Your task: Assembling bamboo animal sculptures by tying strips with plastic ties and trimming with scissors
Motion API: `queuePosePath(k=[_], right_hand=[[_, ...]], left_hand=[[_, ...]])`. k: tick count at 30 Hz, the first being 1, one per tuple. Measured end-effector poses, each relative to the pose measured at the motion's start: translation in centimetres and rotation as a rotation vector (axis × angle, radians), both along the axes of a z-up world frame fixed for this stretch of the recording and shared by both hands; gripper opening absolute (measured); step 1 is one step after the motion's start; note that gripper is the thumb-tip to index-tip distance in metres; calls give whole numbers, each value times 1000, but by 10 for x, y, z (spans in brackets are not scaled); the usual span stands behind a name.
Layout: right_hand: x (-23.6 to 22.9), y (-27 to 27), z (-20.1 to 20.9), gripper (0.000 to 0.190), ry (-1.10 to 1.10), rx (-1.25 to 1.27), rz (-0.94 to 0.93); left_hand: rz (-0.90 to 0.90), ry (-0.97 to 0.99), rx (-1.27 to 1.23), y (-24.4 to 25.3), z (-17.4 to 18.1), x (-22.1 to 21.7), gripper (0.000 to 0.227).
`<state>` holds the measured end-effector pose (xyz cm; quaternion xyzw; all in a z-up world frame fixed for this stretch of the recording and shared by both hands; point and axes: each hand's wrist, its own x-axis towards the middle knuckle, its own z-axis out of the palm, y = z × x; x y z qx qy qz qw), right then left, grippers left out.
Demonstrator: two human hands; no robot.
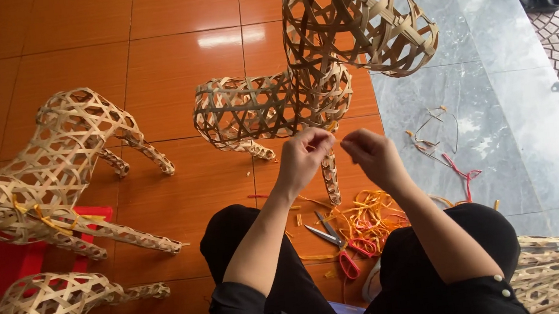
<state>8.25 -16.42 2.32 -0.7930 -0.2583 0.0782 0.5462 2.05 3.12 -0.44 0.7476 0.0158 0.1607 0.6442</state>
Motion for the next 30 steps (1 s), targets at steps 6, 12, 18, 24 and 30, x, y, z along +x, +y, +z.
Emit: queuePosePath(k=[6, 12, 18, 24, 30], right_hand=[[32, 35, 53, 16, -348, -46, -38], [44, 56, 49, 18, -402, -179, -35], [59, 66, 35, 13, -223, -132, -12], [60, 63, 40, 11, -181, -144, 7], [49, 68, 45, 11, -191, 6, -53]], left_hand=[[324, -127, 101, 6, 33, 0, 21], [452, -159, 492, 4, 33, 14, 32], [253, 457, 815, -7, 56, 49, 56], [96, 249, 367, 14, -5, 68, 65], [448, -61, 316, -6, 13, 60, 29]])
